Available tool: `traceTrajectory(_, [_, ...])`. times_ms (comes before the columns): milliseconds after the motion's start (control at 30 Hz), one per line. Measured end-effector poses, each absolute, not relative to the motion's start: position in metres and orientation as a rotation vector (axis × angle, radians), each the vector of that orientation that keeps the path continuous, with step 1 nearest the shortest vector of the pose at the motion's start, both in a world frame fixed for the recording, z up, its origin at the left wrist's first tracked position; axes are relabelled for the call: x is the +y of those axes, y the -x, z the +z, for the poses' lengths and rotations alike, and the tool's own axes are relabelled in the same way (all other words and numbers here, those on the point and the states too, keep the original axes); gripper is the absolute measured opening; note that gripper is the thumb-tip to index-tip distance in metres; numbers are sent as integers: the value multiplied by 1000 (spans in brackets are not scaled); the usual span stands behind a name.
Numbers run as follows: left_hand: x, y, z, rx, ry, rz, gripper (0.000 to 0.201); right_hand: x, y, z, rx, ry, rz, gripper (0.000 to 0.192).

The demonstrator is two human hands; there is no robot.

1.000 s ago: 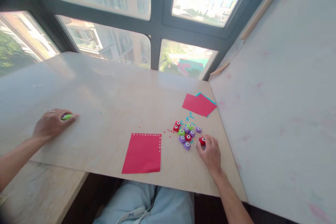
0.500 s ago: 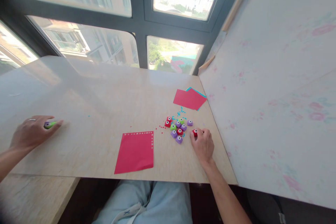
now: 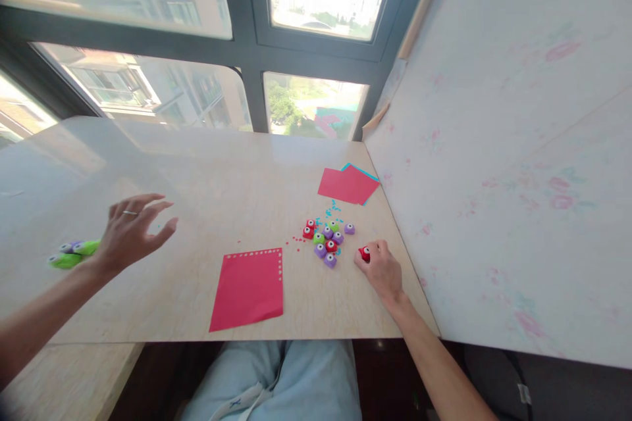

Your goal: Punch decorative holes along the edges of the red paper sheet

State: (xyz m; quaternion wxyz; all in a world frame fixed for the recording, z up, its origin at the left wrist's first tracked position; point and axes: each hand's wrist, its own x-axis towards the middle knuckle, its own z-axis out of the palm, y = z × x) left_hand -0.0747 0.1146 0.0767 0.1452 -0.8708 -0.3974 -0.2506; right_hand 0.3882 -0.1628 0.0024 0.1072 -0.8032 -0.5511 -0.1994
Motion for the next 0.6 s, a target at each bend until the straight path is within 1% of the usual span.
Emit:
traceTrajectory(200, [74,1,71,-811,2797,-801,16,-167,-390,3,-1669,2310,-539,30])
traceTrajectory(267, [58,-21,67,-711,2876,-824,16,-167,-389,4,-1671,2290,-505,29])
traceTrajectory(433, [21,-66,59,-467,2979,-1057,17,-172,-388,6,-1686,2246,-402,25])
traceTrajectory(500, [7,-80,57,-446,3030,-1111,18,-175,-389,5,-1667,2198,-343,28])
traceTrajectory(600, [-11,-98,54,-478,3159,-1074,22,-182,-392,2,-1602,2118,-233,36])
